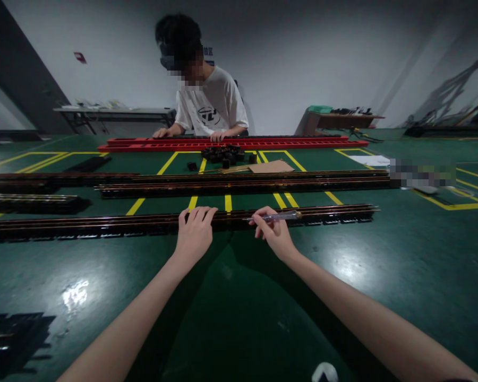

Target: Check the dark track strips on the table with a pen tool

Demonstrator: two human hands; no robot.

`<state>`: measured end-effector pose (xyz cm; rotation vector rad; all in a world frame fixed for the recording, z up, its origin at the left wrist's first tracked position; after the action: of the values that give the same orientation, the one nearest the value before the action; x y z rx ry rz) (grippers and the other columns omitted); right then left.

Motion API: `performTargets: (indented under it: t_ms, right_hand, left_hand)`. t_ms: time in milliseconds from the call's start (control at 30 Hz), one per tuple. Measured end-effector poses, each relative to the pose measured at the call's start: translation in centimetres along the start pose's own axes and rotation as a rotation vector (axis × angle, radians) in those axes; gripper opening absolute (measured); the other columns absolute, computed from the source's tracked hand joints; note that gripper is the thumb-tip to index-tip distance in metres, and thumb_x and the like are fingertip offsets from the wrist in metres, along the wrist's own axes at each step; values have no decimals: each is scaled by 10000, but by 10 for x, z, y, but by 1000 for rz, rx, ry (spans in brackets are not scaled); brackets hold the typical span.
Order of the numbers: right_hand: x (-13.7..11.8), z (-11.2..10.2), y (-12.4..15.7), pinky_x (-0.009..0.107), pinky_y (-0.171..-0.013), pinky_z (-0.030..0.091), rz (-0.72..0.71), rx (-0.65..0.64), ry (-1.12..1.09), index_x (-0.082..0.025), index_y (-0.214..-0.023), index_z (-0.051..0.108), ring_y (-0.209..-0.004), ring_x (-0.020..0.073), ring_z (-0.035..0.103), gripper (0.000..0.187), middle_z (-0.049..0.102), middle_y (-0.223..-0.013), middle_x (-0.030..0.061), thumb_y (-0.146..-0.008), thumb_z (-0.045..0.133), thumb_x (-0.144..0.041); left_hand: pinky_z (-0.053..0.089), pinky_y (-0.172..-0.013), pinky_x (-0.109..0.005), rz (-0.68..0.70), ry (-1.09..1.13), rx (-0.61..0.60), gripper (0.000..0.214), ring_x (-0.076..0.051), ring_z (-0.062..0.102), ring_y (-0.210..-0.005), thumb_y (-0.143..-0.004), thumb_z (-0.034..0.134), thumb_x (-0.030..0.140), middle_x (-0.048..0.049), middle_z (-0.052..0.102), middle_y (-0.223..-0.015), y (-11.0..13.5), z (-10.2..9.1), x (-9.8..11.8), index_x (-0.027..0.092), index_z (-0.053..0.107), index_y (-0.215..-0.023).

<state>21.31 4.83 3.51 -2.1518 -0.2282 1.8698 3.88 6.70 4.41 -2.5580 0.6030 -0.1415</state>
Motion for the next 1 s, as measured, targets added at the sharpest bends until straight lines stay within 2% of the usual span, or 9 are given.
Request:
performTargets:
  t_ms: [233, 533, 733, 1000]
  right_hand:
    - [3, -1, 0, 209, -411, 384, 5, 15, 9, -198, -785, 527, -464, 87, 524, 198, 631, -710, 4, -812, 561, -391]
    - [4, -10, 2, 215, -433, 402, -9, 112, -36, -194, -792, 523, -478, 91, 538, 175, 628, -688, 0, -842, 535, -362]
    - [1, -2, 1, 207, -417, 380, -8, 10, 1, -191, -798, 514, -479, 87, 534, 190, 625, -718, 8, -825, 552, -375]
    - [1, 3, 0, 205, -424, 390, 12, -41, 39, -189, -805, 504, -480, 80, 541, 156, 633, -752, 12, -828, 545, -338]
  left_hand:
    - [281, -1006, -494, 7, 5, -17, 447, -260, 507, -1129, -821, 324, 74, -112, 605, -1180, 0, 1, 1, 179, 552, -1191]
    - [289, -1009, -493, 0, 41, -21, 451, -257, 510, -1136, -819, 331, 54, -112, 606, -1177, 1, 3, -2, 173, 554, -1192]
    - [290, -1008, -491, -4, 30, -22, 448, -263, 516, -1125, -815, 334, 41, -119, 612, -1167, 1, 2, -1, 144, 559, -1189]
    - [321, -1005, -487, 7, -3, -10, 487, -255, 518, -1127, -781, 320, -2, -107, 612, -1168, 0, 4, -3, 149, 551, -1183]
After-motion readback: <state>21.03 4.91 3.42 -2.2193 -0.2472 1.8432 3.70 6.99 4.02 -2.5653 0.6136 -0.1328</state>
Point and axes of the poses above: each hand's wrist, its own y-axis away from the middle knuckle, its own z-axis out of the palm, x = y × z, the point moved 8 cm from there along -y, towards the middle knuckle
